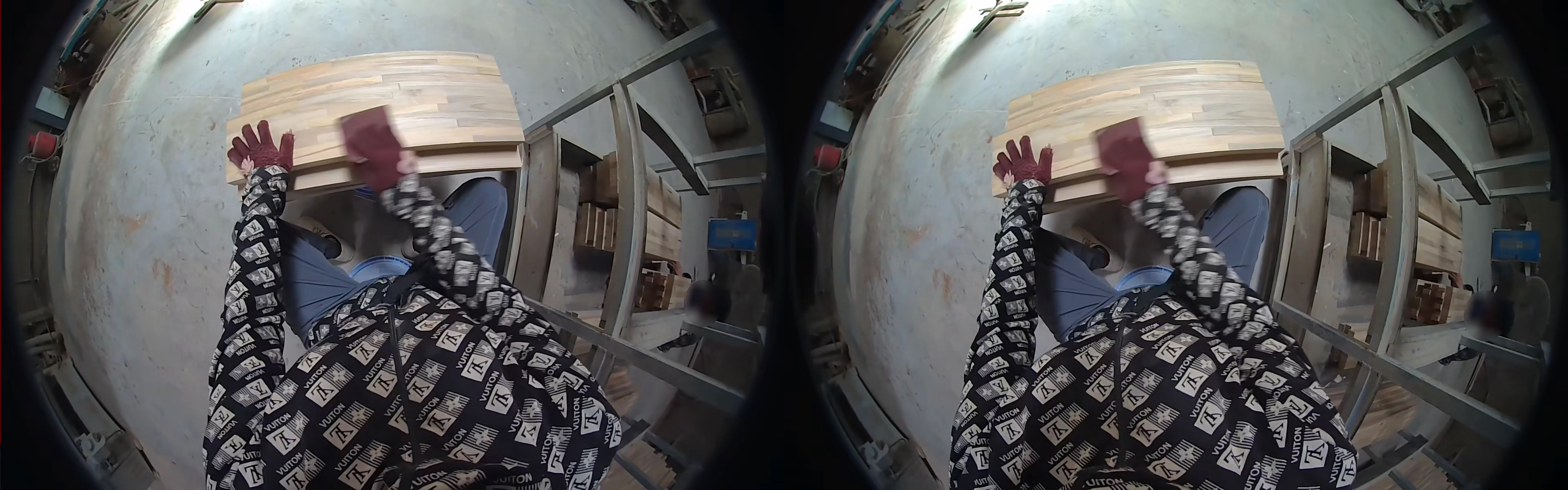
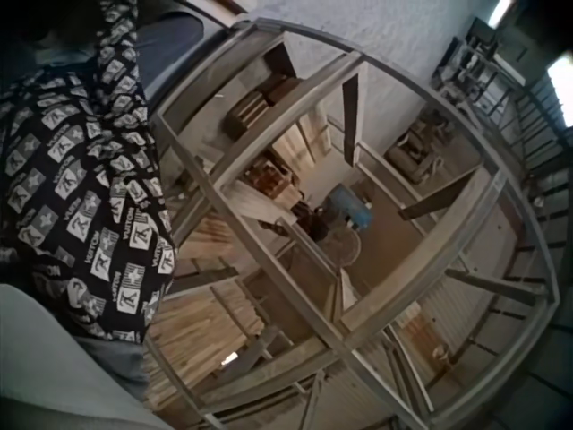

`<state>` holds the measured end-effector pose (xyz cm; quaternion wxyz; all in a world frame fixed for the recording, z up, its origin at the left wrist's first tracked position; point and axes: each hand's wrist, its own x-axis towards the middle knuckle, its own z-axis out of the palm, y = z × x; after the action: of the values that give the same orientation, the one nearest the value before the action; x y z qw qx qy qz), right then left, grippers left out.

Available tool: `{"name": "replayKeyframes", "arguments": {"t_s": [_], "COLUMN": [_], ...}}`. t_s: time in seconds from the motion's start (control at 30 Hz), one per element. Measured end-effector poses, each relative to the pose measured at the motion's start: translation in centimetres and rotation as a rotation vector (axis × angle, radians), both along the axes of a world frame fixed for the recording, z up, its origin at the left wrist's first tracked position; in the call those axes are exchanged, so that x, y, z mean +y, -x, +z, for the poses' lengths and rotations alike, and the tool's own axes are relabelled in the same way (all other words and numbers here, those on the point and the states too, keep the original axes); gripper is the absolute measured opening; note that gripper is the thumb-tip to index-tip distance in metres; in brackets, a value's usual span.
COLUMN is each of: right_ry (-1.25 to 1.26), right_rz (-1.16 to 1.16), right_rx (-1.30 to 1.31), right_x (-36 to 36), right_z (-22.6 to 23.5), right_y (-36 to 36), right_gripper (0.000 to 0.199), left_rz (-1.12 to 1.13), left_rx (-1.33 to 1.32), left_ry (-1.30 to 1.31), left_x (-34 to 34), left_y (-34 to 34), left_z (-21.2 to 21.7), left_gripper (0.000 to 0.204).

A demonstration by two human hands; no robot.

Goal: Sanding the surface of a wooden block by hand using a piece of sandpaper.

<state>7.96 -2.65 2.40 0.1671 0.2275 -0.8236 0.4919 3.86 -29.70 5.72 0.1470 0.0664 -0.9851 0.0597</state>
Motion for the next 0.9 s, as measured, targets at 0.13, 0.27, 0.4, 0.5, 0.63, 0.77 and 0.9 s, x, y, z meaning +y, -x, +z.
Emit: {"name": "replayKeyframes", "arguments": {"t_s": [0.13, 0.27, 0.4, 0.5, 0.63, 0.77, 0.9], "right_ry": [-0.408, -0.674, -0.552, 0.069, -0.471, -0.304, -0.31], "right_rz": [-0.549, -0.733, -0.743, -0.33, 0.131, -0.128, -0.491], "right_rx": [0.254, 0.066, 0.127, -0.023, 0.3, 0.016, 0.038], "right_x": [16.3, 21.1, 11.5, -0.4, -6.9, 4.8, 22.5], "right_z": [-0.5, 2.1, -2.9, -6.4, 2.9, -2.4, -2.0], "right_y": [0.2, 0.3, 0.9, 0.2, -2.6, 0.7, 1.0], "right_gripper": [0.036, 0.033, 0.039, 0.047, 0.064, 0.065, 0.046], "left_rz": [0.029, 0.07, 0.036, 0.039, 0.126, 0.081, 0.047], "left_rx": [-0.004, -0.08, 0.027, -0.113, -0.152, -0.118, -0.049], "left_ry": [-0.022, -0.013, -0.005, -0.004, 0.01, 0.004, -0.01], "left_x": [-0.5, -0.9, -1.3, 1.5, -1.8, -0.4, -0.5], "left_y": [-0.8, -1.2, -1.2, 0.0, -2.0, -1.0, -0.7], "left_z": [0.2, 0.7, 0.6, 2.1, 0.0, 1.0, 0.5], "left_gripper": [0.073, 0.072, 0.072, 0.074, 0.075, 0.074, 0.072]}}
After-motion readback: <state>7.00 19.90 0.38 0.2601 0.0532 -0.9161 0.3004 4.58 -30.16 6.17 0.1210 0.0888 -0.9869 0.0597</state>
